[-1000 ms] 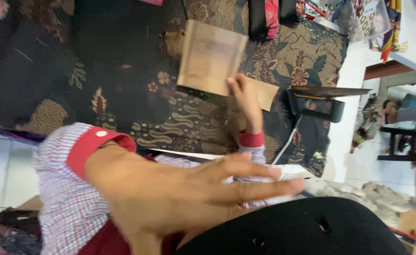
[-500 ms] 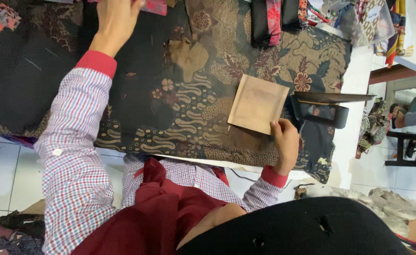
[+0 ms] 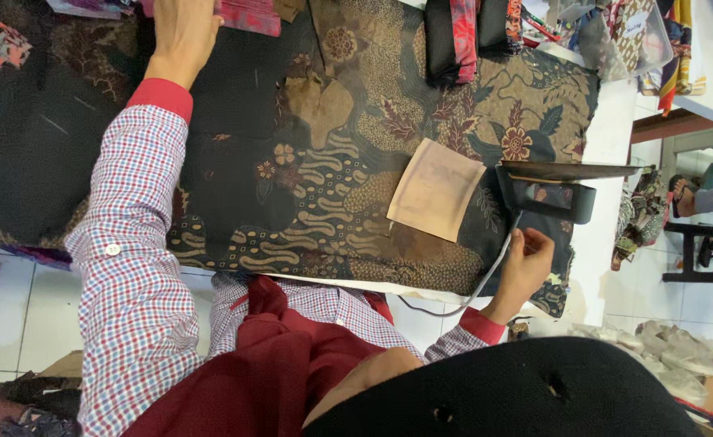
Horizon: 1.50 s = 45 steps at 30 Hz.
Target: The person irons small rectangular pieces of dark fabric with a red pattern. They place a brown paper sheet over each piece, press it with an iron, then remove the paper and stack the finished piece. The process repeats for multiple pieces.
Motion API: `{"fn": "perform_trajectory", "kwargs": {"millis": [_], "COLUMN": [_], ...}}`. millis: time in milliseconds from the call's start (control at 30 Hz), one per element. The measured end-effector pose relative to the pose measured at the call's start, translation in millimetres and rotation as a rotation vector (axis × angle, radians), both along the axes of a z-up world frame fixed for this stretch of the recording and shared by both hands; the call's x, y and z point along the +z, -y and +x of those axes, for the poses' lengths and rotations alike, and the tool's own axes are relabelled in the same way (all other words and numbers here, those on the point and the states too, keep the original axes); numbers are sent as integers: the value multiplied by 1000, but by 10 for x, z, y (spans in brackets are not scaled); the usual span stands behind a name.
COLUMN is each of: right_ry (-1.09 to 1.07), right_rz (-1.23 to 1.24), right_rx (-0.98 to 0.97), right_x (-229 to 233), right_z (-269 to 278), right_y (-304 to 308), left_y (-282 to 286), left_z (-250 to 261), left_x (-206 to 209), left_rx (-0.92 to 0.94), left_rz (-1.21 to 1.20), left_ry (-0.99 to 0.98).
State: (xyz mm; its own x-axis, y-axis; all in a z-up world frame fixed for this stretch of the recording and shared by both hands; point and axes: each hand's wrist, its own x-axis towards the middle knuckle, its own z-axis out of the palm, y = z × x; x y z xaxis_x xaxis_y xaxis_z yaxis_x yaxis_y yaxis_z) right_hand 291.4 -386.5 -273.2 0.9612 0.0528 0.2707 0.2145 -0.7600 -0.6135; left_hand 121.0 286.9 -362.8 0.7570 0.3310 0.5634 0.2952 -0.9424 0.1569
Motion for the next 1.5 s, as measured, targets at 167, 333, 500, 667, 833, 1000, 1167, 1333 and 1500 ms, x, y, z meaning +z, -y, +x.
{"fn": "perform_trajectory", "kwargs": {"millis": [167,333,500,667,833,1000,1167,1333,1500], "right_ry": [-35,-77,89,99,6,88,120,145,49], "right_rz": [188,252,438,444,751,652,-98,-368,-589], "right_rx": [-28,-93,79,230,132,228,32,285,517], "right_x": [-52,-127,-242,-308,-201,359,1049,1250,1023], "right_z": [86,165,243,371,615,624,169,-428,-706], "right_y": [35,46,62,-26,-238,-454,-693,-1030,-1452], "left_y": [-8,-86,-35,412,1393,2325,2608,2562,2615], "left_z": [0,27,-96,-229,-360,-429,-442,-279,-254], "left_x": [17,35,271,885,1740,2335,2186,1405,739], "left_rx": [-28,-62,-130,-145,-221,-535,-532,-346,-215], "left_rz": [-69,122,44,-47,-253,-913,-1181,-887,-584], "left_ry": [-8,-26,-21,-96,-97,-98,-94,-161,-102]}}
